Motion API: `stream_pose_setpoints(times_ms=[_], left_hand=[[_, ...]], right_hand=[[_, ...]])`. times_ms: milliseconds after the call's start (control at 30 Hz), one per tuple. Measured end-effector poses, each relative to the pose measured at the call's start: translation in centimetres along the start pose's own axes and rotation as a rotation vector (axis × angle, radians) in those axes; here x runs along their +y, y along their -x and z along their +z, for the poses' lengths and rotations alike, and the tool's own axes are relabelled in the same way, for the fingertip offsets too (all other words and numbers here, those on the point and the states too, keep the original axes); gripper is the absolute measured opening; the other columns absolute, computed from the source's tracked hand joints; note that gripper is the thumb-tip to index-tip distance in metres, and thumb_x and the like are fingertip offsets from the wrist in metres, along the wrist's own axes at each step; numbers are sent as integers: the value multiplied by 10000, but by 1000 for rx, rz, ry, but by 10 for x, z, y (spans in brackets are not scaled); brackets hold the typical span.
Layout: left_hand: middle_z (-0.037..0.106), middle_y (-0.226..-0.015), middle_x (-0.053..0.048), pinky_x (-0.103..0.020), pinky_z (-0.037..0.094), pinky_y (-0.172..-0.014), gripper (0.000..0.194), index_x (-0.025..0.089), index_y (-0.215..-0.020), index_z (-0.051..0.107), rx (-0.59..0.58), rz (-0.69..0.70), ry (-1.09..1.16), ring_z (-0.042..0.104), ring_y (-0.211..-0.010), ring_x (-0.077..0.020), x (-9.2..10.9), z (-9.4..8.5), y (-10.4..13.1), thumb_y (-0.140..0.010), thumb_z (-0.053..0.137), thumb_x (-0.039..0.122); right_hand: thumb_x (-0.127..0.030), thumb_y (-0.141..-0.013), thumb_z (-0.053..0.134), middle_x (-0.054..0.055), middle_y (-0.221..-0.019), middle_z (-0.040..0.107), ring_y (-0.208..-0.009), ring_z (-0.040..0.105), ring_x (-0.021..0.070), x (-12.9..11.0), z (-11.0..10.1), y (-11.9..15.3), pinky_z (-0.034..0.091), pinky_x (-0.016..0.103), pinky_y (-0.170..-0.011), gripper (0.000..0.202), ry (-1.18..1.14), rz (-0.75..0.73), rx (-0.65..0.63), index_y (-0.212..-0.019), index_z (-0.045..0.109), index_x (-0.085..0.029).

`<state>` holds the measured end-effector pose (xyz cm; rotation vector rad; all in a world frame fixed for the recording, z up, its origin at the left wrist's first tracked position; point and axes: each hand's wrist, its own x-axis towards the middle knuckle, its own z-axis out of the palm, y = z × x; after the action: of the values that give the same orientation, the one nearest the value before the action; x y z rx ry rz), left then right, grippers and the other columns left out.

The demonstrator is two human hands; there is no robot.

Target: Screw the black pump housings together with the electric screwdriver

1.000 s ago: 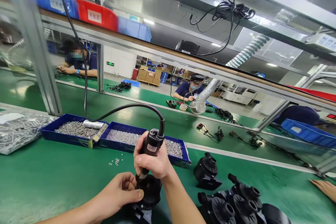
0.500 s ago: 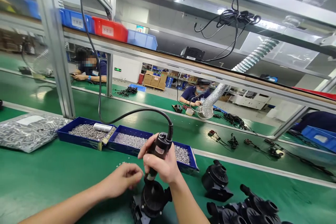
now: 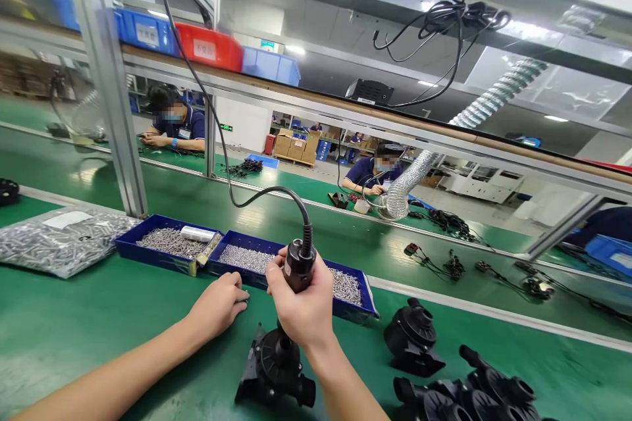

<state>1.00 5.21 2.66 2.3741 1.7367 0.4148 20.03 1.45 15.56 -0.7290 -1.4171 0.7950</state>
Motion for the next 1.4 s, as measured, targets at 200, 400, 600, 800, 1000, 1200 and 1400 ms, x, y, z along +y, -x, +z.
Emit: stream_pose_setpoints(times_ms=[200,400,600,800,1000,1200,1400], left_hand=[[647,-1052,-143,-408,481,-893,287,177,-858,787,-13,31,-41,590,-1069,-319,9,9,-6,-992,540,114],[658,-1130,-156,-426,487,-946,236,125,-1022,749,28,-12,-39,600,-1088,-324,15,17,-10,-994,520,70],[673,-1045,-131,-387,489,-932,285,155,-907,774,7,-27,-3,631,-1049,-298,7,14,-13,-1053,531,182],[660,-1155,-162,-409,475,-971,271,122,-1027,762,9,-14,-21,600,-1134,-324,13,14,-15,-1026,492,108],[684,-1053,-107,-372,489,-941,284,172,-951,803,-50,-3,-6,640,-1076,-278,9,7,-15,-1030,533,133],[681,-1120,-123,-388,520,-960,267,170,-940,797,-62,33,-84,623,-1129,-300,14,10,-20,-1034,547,164],[683,-1248,-233,-493,534,-1080,385,51,-1138,753,-52,42,-198,619,-1236,-373,29,15,-10,-963,414,-5]], right_hand=[[-406,-872,854,26,-783,717,-534,653,159,-3,0,0,590,303,-531,300,13,29,-7,-964,661,-195],[-407,-861,860,27,-797,702,-553,642,152,-8,-1,-1,588,295,-550,310,39,105,-12,-953,660,-189],[-391,-866,854,22,-796,694,-569,625,145,-17,-1,1,582,291,-560,289,19,119,-10,-950,663,-190],[-367,-908,824,18,-771,681,-577,636,151,-14,-8,0,589,288,-552,248,20,15,-49,-951,657,-187],[-334,-925,806,5,-750,670,-571,631,143,-14,-11,-3,582,277,-546,212,9,-22,-59,-939,648,-193],[-300,-890,809,5,-750,670,-551,627,143,-14,-7,-4,551,276,-537,202,-13,-31,-54,-903,637,-196],[-270,-845,805,-9,-729,634,-551,588,131,-11,-2,-6,502,263,-526,196,-60,-21,-32,-917,637,-199]])
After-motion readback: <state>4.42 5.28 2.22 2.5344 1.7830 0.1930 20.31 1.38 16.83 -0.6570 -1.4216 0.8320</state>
